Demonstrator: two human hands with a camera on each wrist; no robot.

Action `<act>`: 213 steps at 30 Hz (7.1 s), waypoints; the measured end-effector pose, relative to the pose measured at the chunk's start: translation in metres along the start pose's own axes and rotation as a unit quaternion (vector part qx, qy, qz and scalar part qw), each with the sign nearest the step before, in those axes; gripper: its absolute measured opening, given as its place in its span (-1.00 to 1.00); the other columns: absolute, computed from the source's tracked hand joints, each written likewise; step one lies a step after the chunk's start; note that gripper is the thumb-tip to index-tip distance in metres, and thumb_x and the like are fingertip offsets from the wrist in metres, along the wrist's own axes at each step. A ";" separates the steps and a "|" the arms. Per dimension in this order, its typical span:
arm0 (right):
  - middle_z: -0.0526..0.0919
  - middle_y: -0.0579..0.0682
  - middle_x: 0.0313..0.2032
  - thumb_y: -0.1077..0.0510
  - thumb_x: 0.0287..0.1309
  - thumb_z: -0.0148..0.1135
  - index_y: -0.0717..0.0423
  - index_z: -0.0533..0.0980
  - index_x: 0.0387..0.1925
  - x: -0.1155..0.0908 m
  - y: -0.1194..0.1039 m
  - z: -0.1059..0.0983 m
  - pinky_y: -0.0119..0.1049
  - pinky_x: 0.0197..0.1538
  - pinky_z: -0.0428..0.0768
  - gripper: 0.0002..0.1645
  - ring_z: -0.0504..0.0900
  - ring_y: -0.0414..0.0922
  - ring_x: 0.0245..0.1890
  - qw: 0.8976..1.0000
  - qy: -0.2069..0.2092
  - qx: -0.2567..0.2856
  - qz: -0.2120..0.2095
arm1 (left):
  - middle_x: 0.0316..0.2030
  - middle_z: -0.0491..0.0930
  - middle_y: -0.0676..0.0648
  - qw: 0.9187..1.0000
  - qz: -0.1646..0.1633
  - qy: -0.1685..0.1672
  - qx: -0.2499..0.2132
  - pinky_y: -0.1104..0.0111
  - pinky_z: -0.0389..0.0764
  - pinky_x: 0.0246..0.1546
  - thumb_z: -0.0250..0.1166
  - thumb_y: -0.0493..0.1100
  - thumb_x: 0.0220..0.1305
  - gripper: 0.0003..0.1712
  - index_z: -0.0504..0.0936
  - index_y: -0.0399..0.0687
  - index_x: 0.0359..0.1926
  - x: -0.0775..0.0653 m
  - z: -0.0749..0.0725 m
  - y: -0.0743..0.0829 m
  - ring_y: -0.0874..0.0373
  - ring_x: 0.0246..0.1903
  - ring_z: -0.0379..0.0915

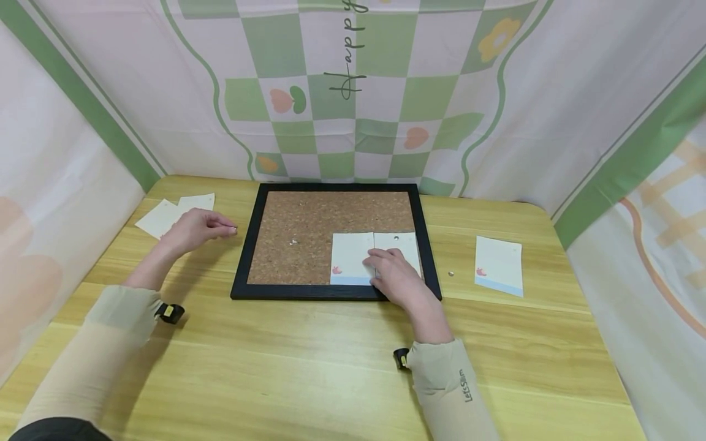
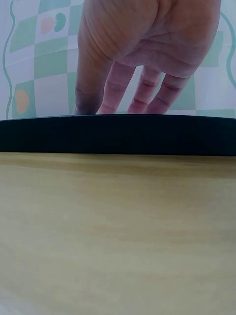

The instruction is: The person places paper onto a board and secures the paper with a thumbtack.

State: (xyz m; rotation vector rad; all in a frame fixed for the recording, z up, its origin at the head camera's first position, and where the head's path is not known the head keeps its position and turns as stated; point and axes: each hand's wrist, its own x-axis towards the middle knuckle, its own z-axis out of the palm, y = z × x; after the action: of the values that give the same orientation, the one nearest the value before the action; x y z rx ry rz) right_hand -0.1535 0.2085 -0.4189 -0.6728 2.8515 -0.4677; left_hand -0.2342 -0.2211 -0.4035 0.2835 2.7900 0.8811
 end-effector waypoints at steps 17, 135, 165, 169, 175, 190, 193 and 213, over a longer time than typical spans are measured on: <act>0.43 0.26 0.35 0.26 0.29 0.26 0.20 0.53 0.21 0.000 0.001 0.000 0.16 0.34 0.41 -0.55 0.36 0.28 0.32 1.000 0.002 -0.001 -0.004 | -0.34 0.78 -0.06 0.999 0.026 -0.020 0.020 0.35 0.49 -0.35 0.24 0.11 0.40 -0.65 0.73 -0.05 -0.31 0.012 0.015 0.034 0.04 -0.28 0.69; 0.45 0.27 0.34 0.26 0.28 0.29 0.22 0.54 0.19 0.001 0.000 -0.002 0.16 0.32 0.43 -0.55 0.38 0.29 0.30 1.000 0.007 -0.005 -0.012 | -0.07 0.74 0.05 0.993 0.075 -0.095 0.002 0.18 0.43 0.27 0.28 -0.06 0.38 -0.84 0.76 0.08 -0.14 0.087 0.135 0.179 0.10 0.08 0.54; 0.44 0.25 0.35 0.25 0.28 0.29 0.21 0.53 0.21 0.002 0.001 -0.002 0.16 0.33 0.43 -0.54 0.37 0.28 0.31 1.000 0.001 -0.007 -0.005 | 0.00 0.73 -0.01 0.993 0.047 -0.111 0.010 0.26 0.52 0.14 0.32 -0.07 0.35 -0.79 0.77 0.02 -0.07 0.093 0.133 0.185 0.09 0.02 0.57; 0.44 0.25 0.36 0.25 0.28 0.28 0.21 0.53 0.21 0.003 0.001 -0.001 0.17 0.35 0.41 -0.54 0.36 0.29 0.33 1.000 -0.002 -0.007 -0.003 | -0.01 0.73 0.00 0.993 0.038 -0.108 0.005 0.28 0.53 0.10 0.32 -0.07 0.35 -0.80 0.77 0.03 -0.09 0.094 0.134 0.185 0.11 0.00 0.57; 0.43 0.26 0.36 0.26 0.28 0.28 0.21 0.53 0.21 0.002 0.001 -0.001 0.17 0.34 0.41 -0.54 0.36 0.29 0.32 1.000 -0.001 -0.006 -0.004 | -0.04 0.73 0.01 0.994 0.028 -0.105 0.006 0.29 0.54 0.09 0.33 -0.07 0.34 -0.81 0.78 0.04 -0.10 0.094 0.134 0.186 0.12 -0.03 0.57; 0.44 0.26 0.35 0.26 0.27 0.29 0.22 0.53 0.20 0.002 0.001 -0.001 0.17 0.32 0.43 -0.53 0.38 0.28 0.30 1.000 0.004 -0.007 -0.007 | -0.09 0.74 0.00 0.995 0.039 -0.095 0.018 0.29 0.53 0.11 0.34 -0.07 0.33 -0.81 0.78 0.03 -0.11 0.097 0.136 0.185 0.12 -0.02 0.58; 0.44 0.25 0.35 0.26 0.26 0.30 0.22 0.53 0.20 0.002 0.000 -0.001 0.16 0.31 0.44 -0.53 0.39 0.28 0.30 1.000 0.006 -0.005 -0.007 | -0.09 0.74 0.00 0.995 0.039 -0.094 0.021 0.29 0.53 0.11 0.34 -0.08 0.33 -0.81 0.77 0.02 -0.11 0.097 0.136 0.185 0.11 -0.02 0.58; 0.46 0.25 0.34 0.27 0.26 0.31 0.22 0.55 0.18 0.001 0.000 0.000 0.16 0.30 0.45 -0.55 0.40 0.28 0.29 1.000 0.012 -0.004 -0.009 | -0.03 0.74 -0.02 0.996 0.011 -0.087 0.020 0.28 0.56 0.15 0.34 -0.11 0.33 -0.81 0.77 0.01 -0.08 0.095 0.136 0.189 0.07 0.03 0.59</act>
State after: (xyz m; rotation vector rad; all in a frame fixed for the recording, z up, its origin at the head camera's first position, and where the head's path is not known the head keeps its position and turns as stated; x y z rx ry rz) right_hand -0.1543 0.2080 -0.4193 -0.7004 2.8740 -0.4717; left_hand -0.2689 0.0281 -0.4153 0.3774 2.6506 0.7669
